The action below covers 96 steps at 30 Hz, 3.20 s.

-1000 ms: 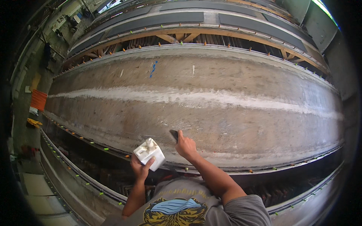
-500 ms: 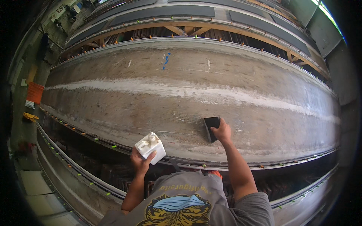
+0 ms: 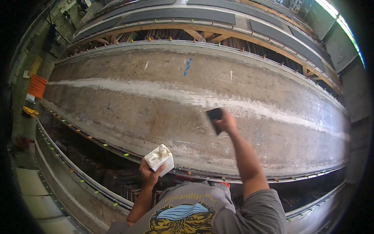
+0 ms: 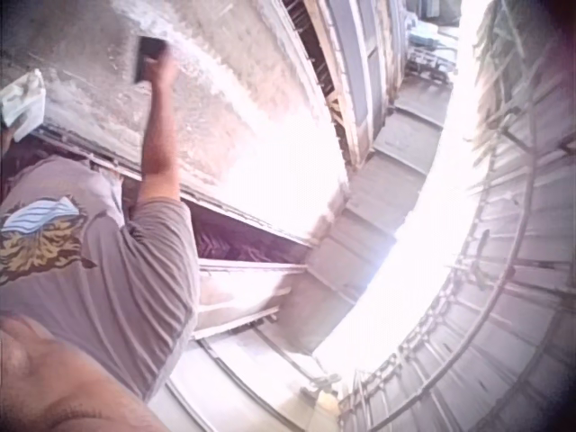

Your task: The person applies a white adhesive from a bottle onto a large curved wooden surface and spreads it with a black scraper. The person repeatedly squeezes the bottle to dispense the substance and uses the scraper to smooth it into a continuous line along the wood.

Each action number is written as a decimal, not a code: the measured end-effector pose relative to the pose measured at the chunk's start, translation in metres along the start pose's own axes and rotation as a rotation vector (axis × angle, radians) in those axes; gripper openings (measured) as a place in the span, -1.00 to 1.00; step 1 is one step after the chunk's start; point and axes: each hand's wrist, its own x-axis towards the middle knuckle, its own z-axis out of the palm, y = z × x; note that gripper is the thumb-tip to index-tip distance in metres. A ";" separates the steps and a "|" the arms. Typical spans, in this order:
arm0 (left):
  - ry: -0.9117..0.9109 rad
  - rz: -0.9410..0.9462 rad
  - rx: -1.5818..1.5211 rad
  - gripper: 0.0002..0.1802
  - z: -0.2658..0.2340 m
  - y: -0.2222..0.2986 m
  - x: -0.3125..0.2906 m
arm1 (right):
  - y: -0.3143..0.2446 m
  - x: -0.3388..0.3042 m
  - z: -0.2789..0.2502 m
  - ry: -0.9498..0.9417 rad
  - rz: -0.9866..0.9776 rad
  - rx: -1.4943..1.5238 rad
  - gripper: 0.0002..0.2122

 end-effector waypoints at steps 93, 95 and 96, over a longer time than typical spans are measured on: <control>-1.284 0.925 1.105 -0.34 0.712 0.257 -0.147 | 0.460 -0.379 -0.262 1.320 0.497 0.535 -0.64; -1.301 0.965 1.112 -0.35 0.717 0.256 -0.147 | 0.462 -0.378 -0.261 1.318 0.500 0.527 -0.64; -1.303 0.980 1.137 -0.35 0.719 0.255 -0.148 | 0.462 -0.378 -0.260 1.334 0.500 0.501 -0.63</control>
